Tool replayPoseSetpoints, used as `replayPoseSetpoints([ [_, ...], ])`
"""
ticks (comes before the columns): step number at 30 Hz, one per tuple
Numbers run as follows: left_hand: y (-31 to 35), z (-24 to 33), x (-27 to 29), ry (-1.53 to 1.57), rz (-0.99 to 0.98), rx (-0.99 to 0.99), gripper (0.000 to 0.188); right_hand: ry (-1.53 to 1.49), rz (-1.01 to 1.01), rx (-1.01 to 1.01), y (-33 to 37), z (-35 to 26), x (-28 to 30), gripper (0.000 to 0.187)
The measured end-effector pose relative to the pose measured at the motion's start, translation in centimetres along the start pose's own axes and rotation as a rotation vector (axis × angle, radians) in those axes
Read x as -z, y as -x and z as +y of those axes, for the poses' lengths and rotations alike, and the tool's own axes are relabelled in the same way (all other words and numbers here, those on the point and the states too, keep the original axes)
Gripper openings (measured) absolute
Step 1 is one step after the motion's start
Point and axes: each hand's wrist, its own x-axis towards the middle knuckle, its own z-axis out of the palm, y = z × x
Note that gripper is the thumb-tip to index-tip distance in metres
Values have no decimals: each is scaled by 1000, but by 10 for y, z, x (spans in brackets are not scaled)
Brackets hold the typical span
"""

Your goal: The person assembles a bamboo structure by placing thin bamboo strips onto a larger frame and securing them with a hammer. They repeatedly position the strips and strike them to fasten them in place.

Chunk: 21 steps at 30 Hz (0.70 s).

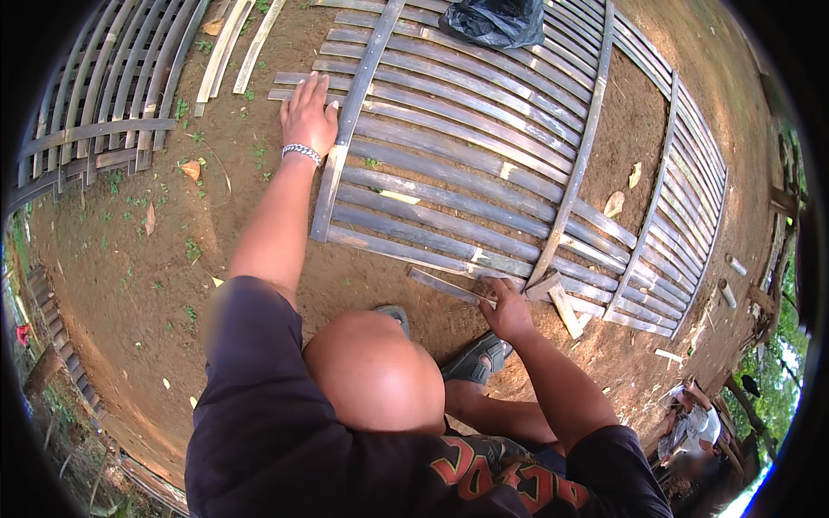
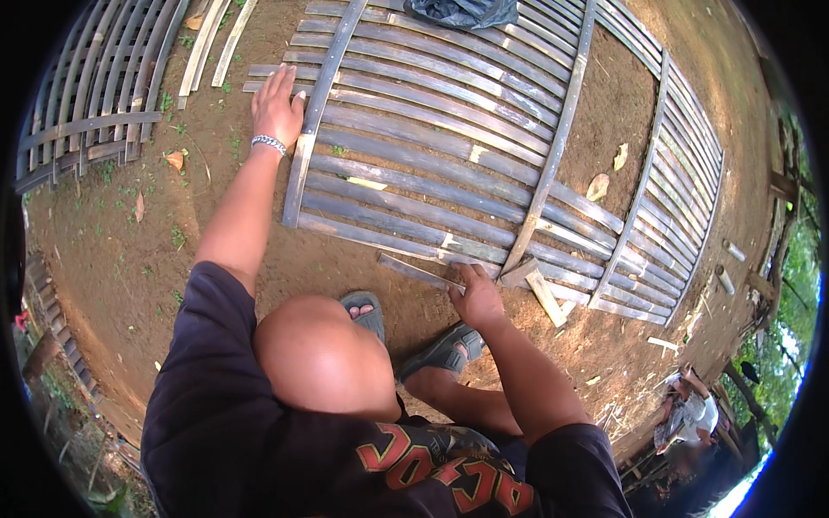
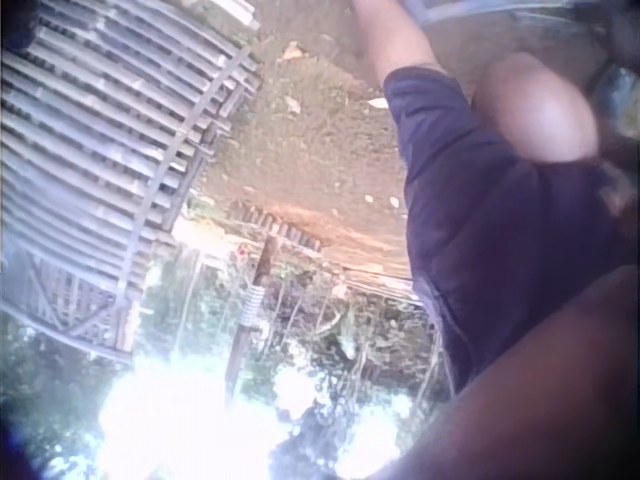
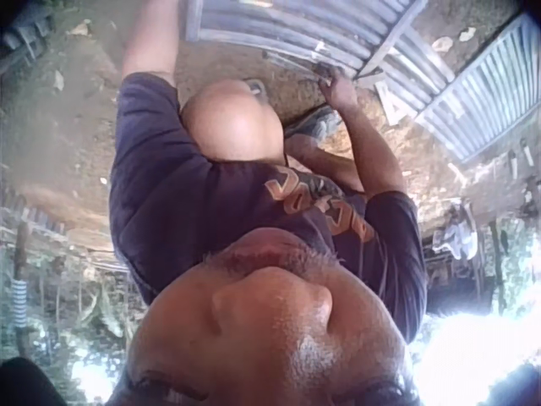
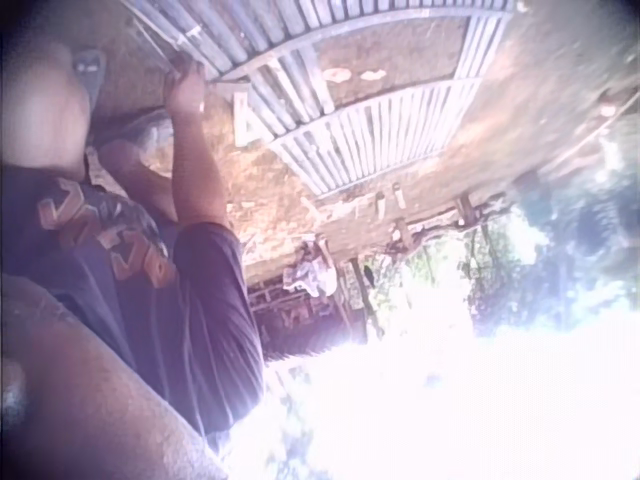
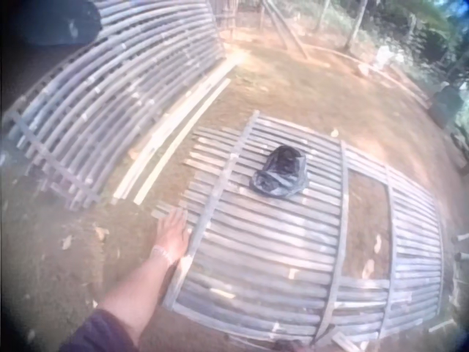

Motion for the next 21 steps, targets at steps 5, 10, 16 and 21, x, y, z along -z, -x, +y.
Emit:
replayPoseSetpoints([
  [5,-17,8,0,-206,-315,35,62,-48,1,19,-1,0,-7,48],
  [10,-13,8,-4,-179,-289,1,62,-88,-5,5,-5,-2,-10,49],
  [16,-16,7,-1,-181,-310,3,63,-63,-38,27,-3,-4,-7,49],
  [21,-17,12,12,-103,-348,65,63,243,-132,94,1,-3,-5,50],
])
